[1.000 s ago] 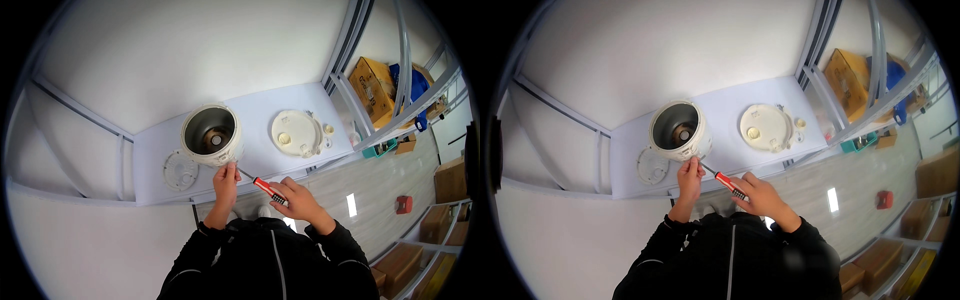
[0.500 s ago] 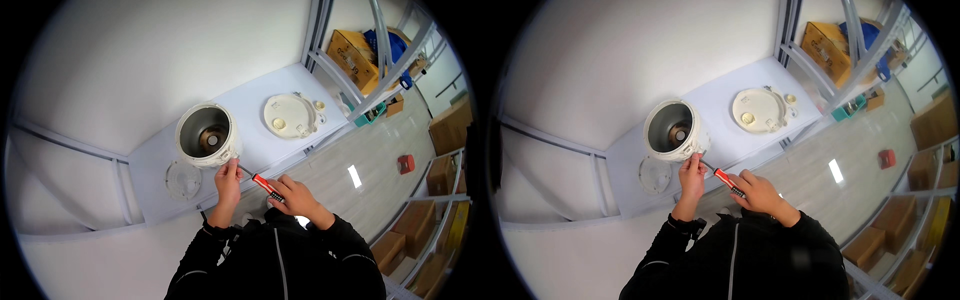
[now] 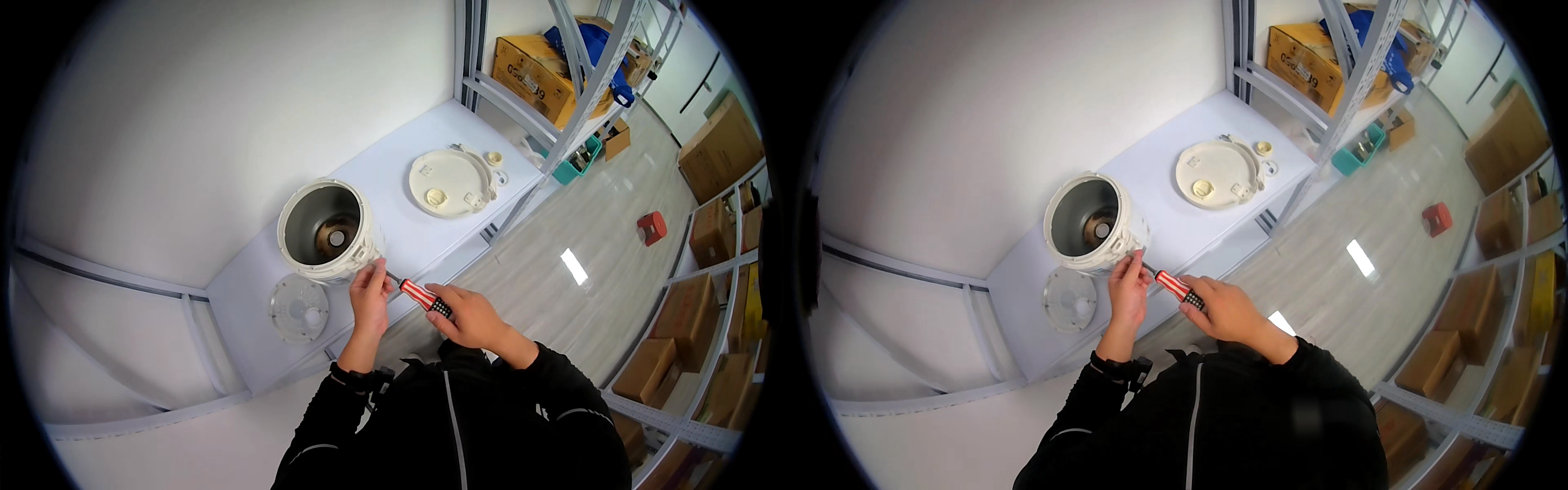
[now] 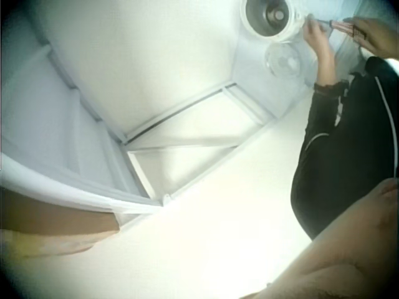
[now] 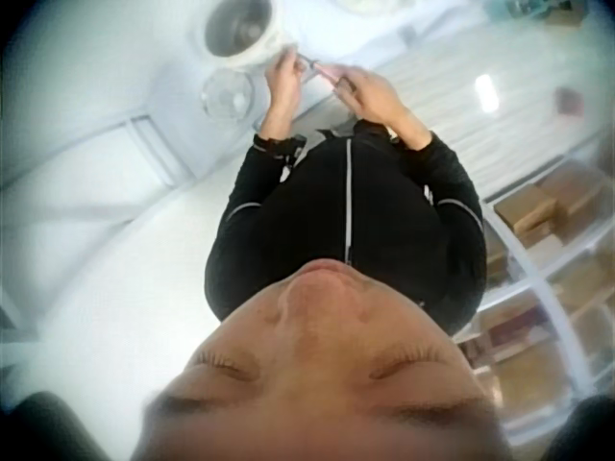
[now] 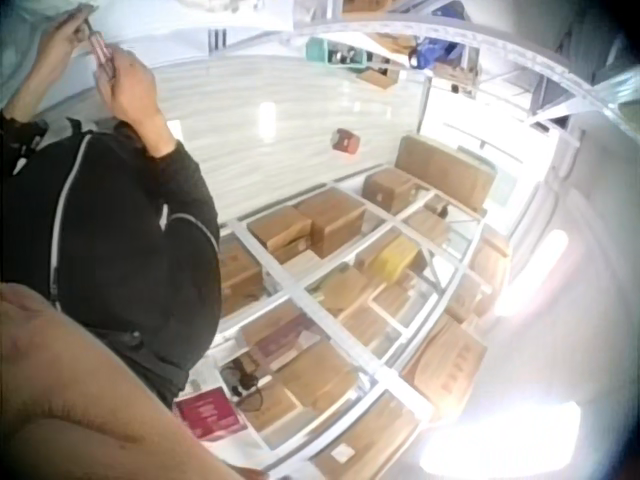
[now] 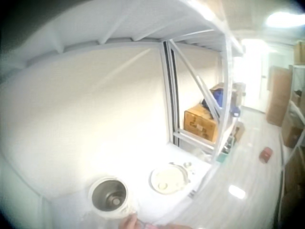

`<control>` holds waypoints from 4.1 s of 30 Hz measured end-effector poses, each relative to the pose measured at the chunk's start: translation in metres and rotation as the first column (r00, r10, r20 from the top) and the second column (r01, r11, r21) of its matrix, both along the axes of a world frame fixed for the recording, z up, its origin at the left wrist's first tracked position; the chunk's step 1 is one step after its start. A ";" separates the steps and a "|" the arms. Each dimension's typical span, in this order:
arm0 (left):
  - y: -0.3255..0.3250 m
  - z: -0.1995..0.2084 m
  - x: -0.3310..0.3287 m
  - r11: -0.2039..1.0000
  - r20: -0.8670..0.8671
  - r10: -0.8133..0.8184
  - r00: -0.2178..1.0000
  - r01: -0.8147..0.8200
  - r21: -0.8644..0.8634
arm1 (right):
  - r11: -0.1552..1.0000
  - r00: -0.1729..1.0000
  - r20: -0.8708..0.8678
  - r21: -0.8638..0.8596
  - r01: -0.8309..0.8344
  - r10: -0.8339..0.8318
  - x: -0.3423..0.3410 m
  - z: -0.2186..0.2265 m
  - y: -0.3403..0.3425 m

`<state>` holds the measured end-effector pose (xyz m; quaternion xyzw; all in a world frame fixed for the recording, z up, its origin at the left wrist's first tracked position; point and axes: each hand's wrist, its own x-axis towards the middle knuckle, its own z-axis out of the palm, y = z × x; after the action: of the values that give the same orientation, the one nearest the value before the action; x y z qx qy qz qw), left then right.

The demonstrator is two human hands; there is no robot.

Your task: The person assembles a white cylindrical appliance on a white table. They use a screwdriver to tighten screws on the base and lid, then place the lid onto the base and secure it. The person handles the appliance parts and a screwdriver throughout the process.

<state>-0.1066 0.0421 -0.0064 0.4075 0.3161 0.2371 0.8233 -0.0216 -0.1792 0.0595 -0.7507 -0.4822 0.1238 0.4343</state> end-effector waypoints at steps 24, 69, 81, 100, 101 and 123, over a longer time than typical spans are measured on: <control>0.004 -0.003 -0.015 0.984 0.020 -0.173 0.985 0.173 -0.033 | 0.971 0.827 -0.509 -0.134 0.198 -0.239 -0.055 0.015 0.009; 0.007 -0.007 -0.006 0.969 -0.095 -0.182 0.979 0.194 0.152 | 0.974 0.902 0.368 0.054 0.222 -0.226 -0.049 -0.006 0.024; 0.003 -0.007 -0.003 0.970 -0.056 -0.204 0.977 0.210 0.127 | 0.982 0.962 0.196 0.051 0.184 -0.191 -0.045 0.005 0.026; -0.005 -0.022 -0.012 0.919 -0.117 -0.346 0.931 0.361 0.160 | 0.988 0.941 0.304 0.001 0.157 -0.150 -0.038 0.000 0.020; -0.008 -0.022 -0.012 0.927 -0.117 -0.327 0.938 0.342 0.151 | 0.986 0.969 0.180 0.040 0.163 -0.167 -0.038 -0.004 0.021; -0.019 -0.005 -0.017 0.947 0.059 -0.283 0.957 0.269 0.174 | 0.983 0.897 -0.403 -0.066 0.170 -0.182 -0.031 -0.008 0.027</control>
<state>-0.1238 0.0232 -0.0116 0.5040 0.2007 0.1618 0.8243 -0.0524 -0.1520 0.0513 -0.7552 -0.3095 0.2448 0.5235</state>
